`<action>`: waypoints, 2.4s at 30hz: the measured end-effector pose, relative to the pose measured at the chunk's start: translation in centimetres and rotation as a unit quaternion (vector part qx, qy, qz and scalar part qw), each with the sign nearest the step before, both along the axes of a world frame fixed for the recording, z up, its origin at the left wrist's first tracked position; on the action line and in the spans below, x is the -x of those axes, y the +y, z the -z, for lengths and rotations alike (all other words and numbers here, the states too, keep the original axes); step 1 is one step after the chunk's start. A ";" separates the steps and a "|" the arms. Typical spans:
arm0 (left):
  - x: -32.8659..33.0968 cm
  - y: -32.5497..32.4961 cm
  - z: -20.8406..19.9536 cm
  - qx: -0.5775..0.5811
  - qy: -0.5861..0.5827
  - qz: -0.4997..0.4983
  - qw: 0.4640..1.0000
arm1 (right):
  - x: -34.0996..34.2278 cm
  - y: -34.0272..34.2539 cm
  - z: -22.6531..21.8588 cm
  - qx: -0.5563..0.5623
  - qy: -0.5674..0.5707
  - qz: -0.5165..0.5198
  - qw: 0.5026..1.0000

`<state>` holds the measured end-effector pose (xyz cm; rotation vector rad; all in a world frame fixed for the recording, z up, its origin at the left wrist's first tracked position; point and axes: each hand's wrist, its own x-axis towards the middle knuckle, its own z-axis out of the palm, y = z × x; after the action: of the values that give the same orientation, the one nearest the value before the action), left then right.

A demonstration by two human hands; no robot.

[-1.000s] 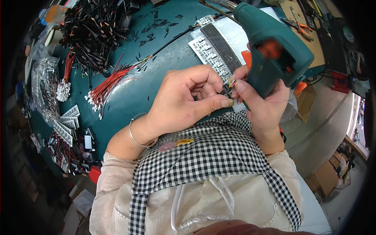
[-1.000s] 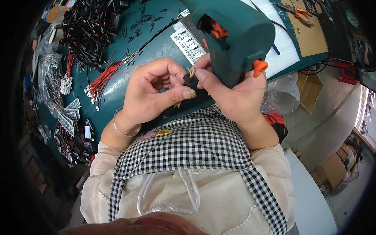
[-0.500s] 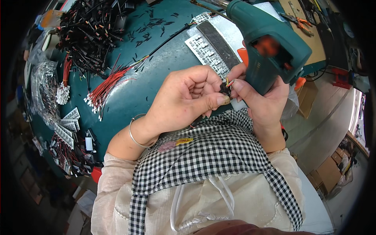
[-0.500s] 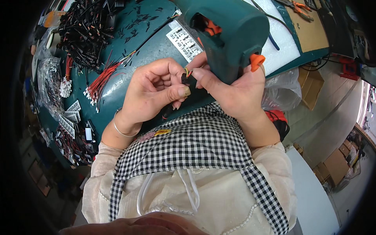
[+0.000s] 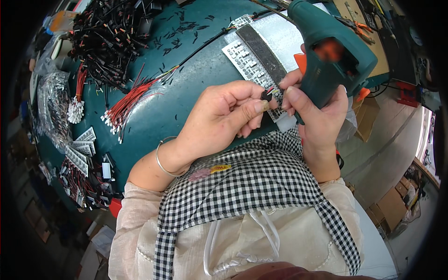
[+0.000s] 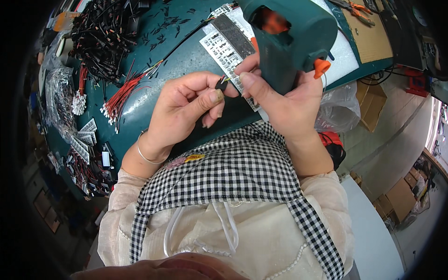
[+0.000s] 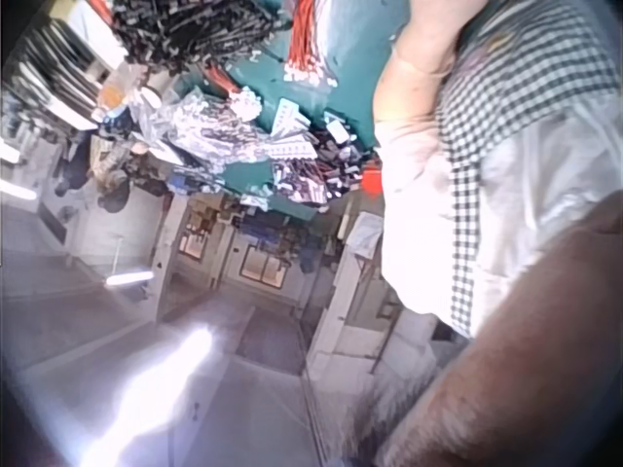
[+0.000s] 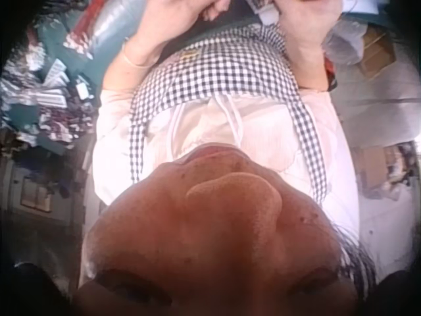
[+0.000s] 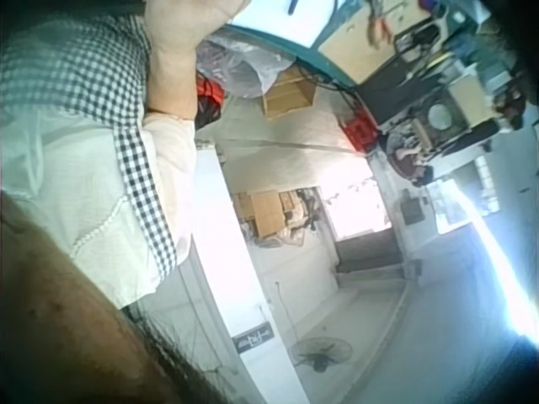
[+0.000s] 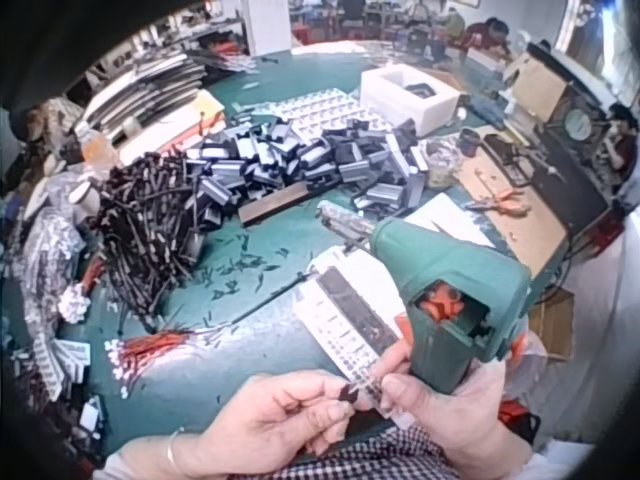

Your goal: The person uses a soldering iron to attach wires to a circuit board. They repeatedly pick up small electronic modules with attached wires, position them on the board, and solder the connections. The person works at a green table cluttered with various electronic components and tools.

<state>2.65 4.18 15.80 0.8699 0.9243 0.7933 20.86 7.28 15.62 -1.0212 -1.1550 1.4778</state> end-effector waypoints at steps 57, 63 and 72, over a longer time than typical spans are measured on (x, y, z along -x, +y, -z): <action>-0.5 -0.1 3.4 -0.578 0.318 -0.153 0.736 | 0.8 -2.4 0.5 -0.011 -0.042 0.057 0.997; -0.2 0.2 3.0 -0.564 0.306 -0.136 0.755 | 0.5 -2.4 1.1 -0.032 -0.054 0.042 0.997; -0.6 0.0 2.9 -0.464 0.260 -0.152 0.833 | 0.9 -2.4 1.1 -0.085 -0.075 0.054 0.992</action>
<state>3.21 4.13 12.93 1.8926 1.1727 1.3626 19.99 4.92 14.51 -1.0737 -1.2875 1.2119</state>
